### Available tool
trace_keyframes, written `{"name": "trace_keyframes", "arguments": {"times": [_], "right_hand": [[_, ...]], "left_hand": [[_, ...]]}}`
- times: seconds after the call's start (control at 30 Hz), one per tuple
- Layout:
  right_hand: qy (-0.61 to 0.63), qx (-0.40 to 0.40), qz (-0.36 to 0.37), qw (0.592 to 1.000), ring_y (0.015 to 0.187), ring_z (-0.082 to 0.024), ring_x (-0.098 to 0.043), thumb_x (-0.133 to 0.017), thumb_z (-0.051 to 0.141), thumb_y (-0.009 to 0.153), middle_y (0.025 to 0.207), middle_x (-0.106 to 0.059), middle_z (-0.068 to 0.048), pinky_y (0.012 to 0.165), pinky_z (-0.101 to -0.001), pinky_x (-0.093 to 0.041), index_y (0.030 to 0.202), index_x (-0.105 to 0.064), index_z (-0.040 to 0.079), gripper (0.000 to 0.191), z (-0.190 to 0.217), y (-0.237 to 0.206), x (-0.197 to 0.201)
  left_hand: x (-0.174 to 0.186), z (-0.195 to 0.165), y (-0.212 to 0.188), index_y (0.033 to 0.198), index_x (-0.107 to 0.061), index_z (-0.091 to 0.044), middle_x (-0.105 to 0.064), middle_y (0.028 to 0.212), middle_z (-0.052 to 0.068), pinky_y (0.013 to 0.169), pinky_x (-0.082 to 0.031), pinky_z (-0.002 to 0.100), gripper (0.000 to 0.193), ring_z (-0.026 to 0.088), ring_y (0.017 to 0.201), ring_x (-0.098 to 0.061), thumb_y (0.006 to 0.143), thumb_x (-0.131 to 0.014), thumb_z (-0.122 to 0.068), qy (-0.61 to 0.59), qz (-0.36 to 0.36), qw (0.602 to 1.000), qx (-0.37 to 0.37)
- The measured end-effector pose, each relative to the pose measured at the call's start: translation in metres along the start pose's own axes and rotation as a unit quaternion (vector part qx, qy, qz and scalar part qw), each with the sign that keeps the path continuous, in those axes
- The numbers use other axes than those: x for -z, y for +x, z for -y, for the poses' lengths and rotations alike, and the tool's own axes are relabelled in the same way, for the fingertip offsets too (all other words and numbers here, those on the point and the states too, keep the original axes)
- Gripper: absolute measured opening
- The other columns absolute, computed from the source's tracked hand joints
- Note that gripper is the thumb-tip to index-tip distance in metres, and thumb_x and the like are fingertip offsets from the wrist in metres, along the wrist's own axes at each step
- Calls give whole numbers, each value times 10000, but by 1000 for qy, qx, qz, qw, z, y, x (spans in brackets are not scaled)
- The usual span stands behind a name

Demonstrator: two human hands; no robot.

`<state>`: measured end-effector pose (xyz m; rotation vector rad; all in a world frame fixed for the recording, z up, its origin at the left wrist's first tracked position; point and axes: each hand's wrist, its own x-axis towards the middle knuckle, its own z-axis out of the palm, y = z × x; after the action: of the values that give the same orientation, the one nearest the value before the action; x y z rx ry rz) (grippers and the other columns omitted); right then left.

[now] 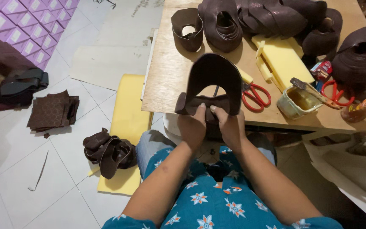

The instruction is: The person assembles a brown shoe upper by inserting a yellow foam insert into the heel area and pressing the edges to secure it. They handle the shoe repeatedly, adjusting the foam and checking the fit.

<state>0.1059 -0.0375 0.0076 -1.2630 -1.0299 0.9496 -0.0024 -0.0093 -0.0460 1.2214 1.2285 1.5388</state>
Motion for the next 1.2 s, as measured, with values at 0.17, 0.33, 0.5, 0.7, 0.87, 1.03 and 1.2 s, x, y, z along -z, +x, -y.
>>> {"name": "trace_keyframes", "arguments": {"times": [0.17,0.33,0.5,0.7,0.87,1.03,1.2], "right_hand": [[-20,1,-16,1000,809,-140,-685,-617,90,957,895,-727,-61,733,-313,-539,1036,-694,-30,163,2,2,2],[25,-76,-51,995,812,-160,-657,-653,106,936,928,-713,-91,740,-324,-540,1075,-707,-21,196,-1,12,4],[97,83,37,991,953,-138,-688,-669,118,974,1055,-720,-53,852,-295,-564,1132,-680,-7,202,-6,1,-2],[-49,49,-56,996,850,-162,-711,-736,95,896,946,-750,-69,742,-321,-573,1035,-723,-16,178,-10,6,-7],[-108,68,-50,991,761,-167,-731,-710,118,918,853,-770,-75,685,-329,-569,996,-741,-4,148,-19,7,-6],[-200,108,-47,973,744,-205,-724,-695,112,923,812,-753,-110,687,-359,-548,989,-743,-6,144,-28,10,-2],[-141,190,-32,971,891,-219,-716,-655,93,959,979,-757,-128,796,-352,-555,1122,-697,-1,193,-33,7,-1]], "left_hand": [[-1,-11,-1,1074,-748,27,-785,991,212,818,-571,414,347,337,914,-758,904,-723,-275,128,-12,990,64],[1,-17,-1,1290,-619,103,-720,1122,270,860,-536,454,512,405,1017,-691,945,-740,-256,56,-53,997,-22],[-5,-28,-5,1297,-603,93,-708,1135,261,896,-537,426,404,386,1024,-686,1004,-698,-168,77,-42,987,-131],[1,-46,-10,1122,-621,26,-720,948,192,730,-556,392,181,299,838,-718,1052,-555,-127,11,59,979,-196],[0,-43,-7,948,-703,6,-720,771,221,654,-537,463,238,385,719,-714,998,-585,-195,146,44,988,-38],[-2,-22,-3,980,-727,2,-725,841,245,717,-532,496,296,437,805,-699,991,-586,-259,198,50,979,-14],[6,-7,6,987,-753,23,-765,876,232,765,-541,444,279,379,836,-729,967,-664,-241,153,38,986,55]]}}
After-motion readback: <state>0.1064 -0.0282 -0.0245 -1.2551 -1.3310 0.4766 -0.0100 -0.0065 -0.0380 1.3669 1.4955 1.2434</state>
